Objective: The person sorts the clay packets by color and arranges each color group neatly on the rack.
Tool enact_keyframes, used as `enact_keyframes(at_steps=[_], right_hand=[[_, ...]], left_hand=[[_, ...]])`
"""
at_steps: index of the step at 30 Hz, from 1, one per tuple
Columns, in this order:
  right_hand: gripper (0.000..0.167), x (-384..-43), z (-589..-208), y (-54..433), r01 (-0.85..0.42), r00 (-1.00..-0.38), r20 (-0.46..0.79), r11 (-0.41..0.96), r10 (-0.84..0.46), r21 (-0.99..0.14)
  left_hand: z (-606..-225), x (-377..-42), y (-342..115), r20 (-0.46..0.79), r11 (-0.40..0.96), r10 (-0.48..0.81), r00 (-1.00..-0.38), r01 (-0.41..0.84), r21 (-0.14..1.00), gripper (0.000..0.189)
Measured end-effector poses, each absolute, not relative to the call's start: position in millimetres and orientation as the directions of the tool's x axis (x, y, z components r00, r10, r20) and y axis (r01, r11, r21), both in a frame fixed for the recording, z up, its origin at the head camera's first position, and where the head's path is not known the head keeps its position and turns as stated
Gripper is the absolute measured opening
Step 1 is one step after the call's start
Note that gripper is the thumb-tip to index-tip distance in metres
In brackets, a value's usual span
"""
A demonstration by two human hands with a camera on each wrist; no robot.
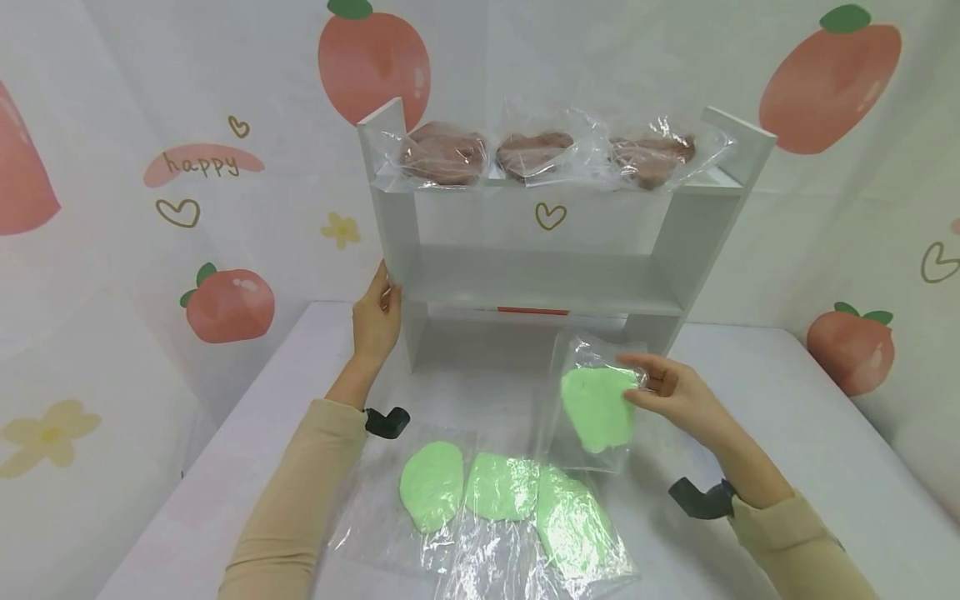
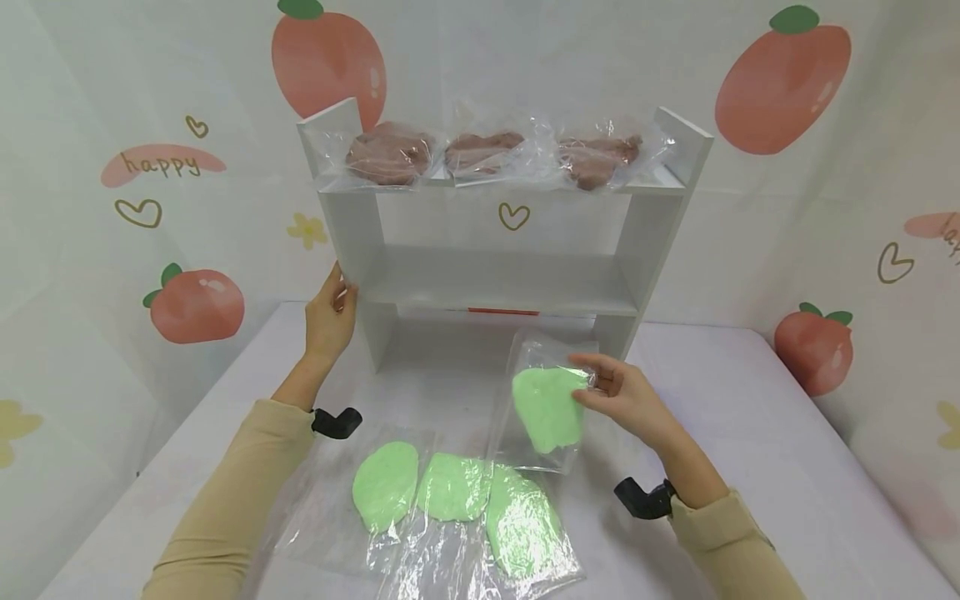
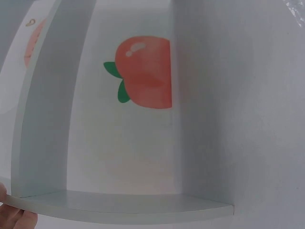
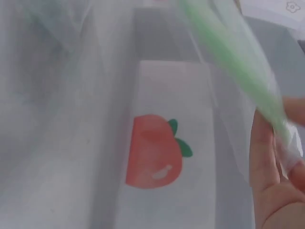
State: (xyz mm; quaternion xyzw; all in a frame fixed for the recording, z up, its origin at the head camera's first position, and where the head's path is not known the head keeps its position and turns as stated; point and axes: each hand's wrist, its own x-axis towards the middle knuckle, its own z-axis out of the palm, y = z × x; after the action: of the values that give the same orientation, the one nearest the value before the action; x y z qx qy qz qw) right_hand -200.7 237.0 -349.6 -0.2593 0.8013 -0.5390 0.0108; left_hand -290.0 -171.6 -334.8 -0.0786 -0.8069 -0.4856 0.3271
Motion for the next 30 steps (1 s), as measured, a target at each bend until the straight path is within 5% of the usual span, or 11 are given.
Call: enact_keyframes(at_steps=[19,30], right_hand=[[0.043,-207.9,-327.2,202.7,-0.397,-0.888,0.284,0.292,-0.362,-0.870],[0.032,-215.9,-316.6,185.0,-0.353,-0.930,0.310,0.244,-0.195,-0.903]], left_hand=[[-335.9,-290.7,-171.6,0.622,0.529,-0.192,-0.759,0.454,0.718,0.046],[-334.9,-289.2,-170.9,0.604,0.516,-0.196,-0.772,0.442,0.733,0.046]])
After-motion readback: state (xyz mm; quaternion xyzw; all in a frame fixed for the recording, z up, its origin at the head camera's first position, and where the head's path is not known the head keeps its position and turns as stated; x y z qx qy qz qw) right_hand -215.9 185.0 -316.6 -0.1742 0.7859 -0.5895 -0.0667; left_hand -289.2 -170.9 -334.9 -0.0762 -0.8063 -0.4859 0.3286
